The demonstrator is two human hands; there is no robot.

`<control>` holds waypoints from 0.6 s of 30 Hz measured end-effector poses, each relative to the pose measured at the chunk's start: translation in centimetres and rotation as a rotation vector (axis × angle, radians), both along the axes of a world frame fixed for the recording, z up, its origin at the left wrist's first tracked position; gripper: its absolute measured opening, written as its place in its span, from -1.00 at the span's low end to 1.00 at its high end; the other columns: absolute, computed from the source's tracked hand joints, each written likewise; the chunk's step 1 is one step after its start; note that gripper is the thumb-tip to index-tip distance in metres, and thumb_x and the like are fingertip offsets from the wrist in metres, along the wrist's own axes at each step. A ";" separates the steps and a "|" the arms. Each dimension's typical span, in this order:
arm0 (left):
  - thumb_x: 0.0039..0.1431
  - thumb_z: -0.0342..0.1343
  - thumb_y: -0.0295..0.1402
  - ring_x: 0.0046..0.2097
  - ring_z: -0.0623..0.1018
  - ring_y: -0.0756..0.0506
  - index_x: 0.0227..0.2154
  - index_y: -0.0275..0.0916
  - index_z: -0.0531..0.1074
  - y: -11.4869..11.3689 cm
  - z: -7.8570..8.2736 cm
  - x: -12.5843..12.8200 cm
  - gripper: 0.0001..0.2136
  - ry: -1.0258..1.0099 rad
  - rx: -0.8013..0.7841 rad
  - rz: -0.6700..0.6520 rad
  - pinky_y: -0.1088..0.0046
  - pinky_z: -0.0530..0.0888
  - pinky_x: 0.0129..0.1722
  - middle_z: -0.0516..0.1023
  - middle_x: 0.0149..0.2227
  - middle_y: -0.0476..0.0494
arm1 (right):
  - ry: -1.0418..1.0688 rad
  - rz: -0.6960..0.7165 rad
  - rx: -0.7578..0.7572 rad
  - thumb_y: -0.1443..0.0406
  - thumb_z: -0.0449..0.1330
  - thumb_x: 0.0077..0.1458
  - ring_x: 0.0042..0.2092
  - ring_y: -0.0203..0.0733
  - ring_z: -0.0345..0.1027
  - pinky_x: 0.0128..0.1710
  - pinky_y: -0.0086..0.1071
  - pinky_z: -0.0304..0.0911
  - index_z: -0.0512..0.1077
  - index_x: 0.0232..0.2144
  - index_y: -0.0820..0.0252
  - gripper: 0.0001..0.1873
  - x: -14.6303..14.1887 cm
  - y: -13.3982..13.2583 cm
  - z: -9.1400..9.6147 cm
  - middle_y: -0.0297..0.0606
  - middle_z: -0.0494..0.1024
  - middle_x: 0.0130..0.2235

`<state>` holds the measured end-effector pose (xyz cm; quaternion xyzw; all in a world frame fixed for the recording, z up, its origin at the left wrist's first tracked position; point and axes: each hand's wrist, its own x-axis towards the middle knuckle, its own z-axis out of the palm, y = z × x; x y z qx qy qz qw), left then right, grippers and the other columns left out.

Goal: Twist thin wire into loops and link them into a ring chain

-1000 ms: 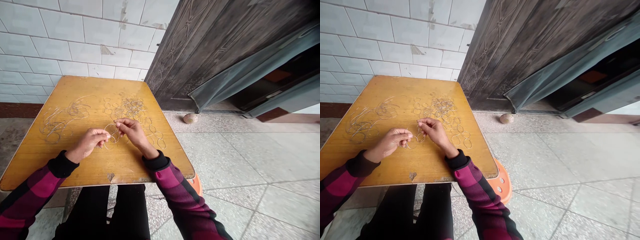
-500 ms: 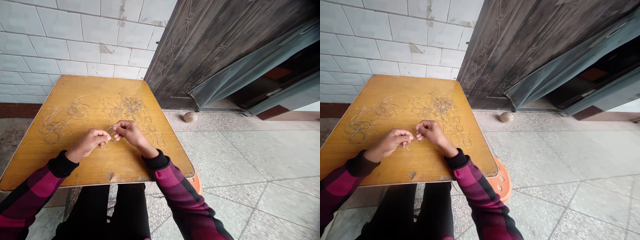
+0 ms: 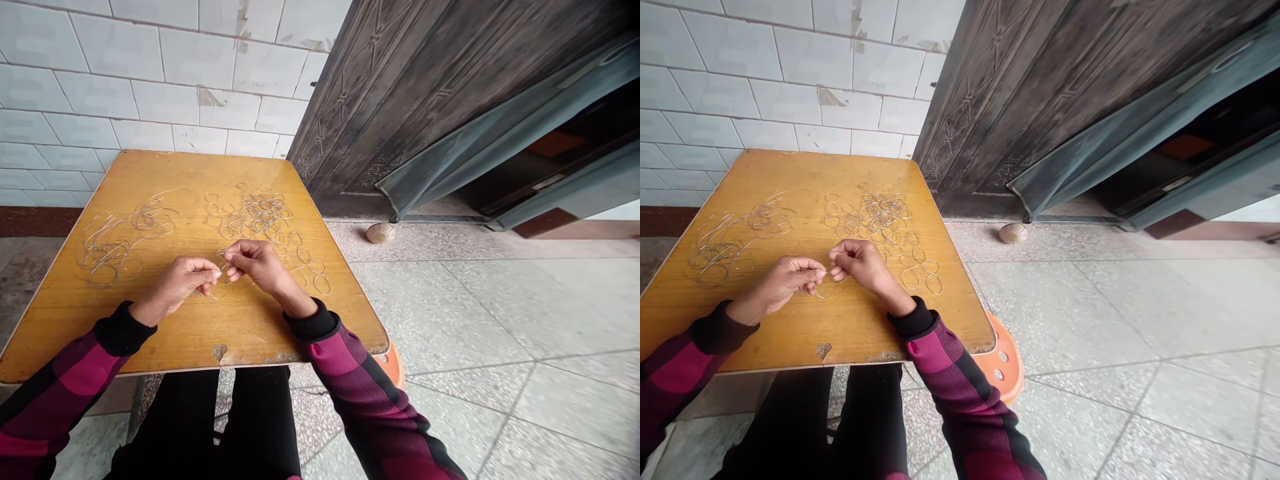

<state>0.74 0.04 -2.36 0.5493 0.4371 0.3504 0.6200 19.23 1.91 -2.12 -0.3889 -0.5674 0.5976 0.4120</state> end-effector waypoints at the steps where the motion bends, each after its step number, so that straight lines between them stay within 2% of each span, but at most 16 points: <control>1: -0.04 0.24 -0.26 -0.54 0.38 0.05 -0.55 -0.31 0.48 0.0 0.0 0.0 -0.81 -0.003 -0.002 -0.005 0.50 0.31 -0.49 0.42 -0.57 -0.02 | 0.010 -0.001 -0.004 0.06 0.35 -0.10 -0.55 -0.39 0.41 -0.51 -0.49 0.39 0.42 -0.46 0.25 -0.63 -0.1 0.0 -0.1 -0.38 0.51 -0.56; 10: -0.14 0.18 -0.35 -0.56 0.28 0.08 -0.64 -0.30 0.43 -0.3 0.4 0.5 -0.87 -0.072 -0.021 0.095 0.52 0.25 -0.54 0.36 -0.60 0.00 | 0.122 -0.059 -0.074 0.03 0.40 -0.21 -0.53 -0.38 0.43 -0.49 -0.50 0.40 0.41 -0.48 0.24 -0.58 -1.0 -0.2 -0.3 -0.39 0.51 -0.54; 18: -0.14 0.21 -0.35 -0.57 0.28 0.08 -0.60 -0.30 0.44 -0.2 -0.1 0.7 -0.88 -0.123 -0.033 0.193 0.53 0.22 -0.55 0.39 -0.60 -0.01 | 0.204 -0.142 -0.117 0.00 0.43 -0.31 -0.52 -0.37 0.45 -0.47 -0.50 0.41 0.41 -0.48 0.22 -0.52 -1.8 -0.5 -0.5 -0.42 0.51 -0.54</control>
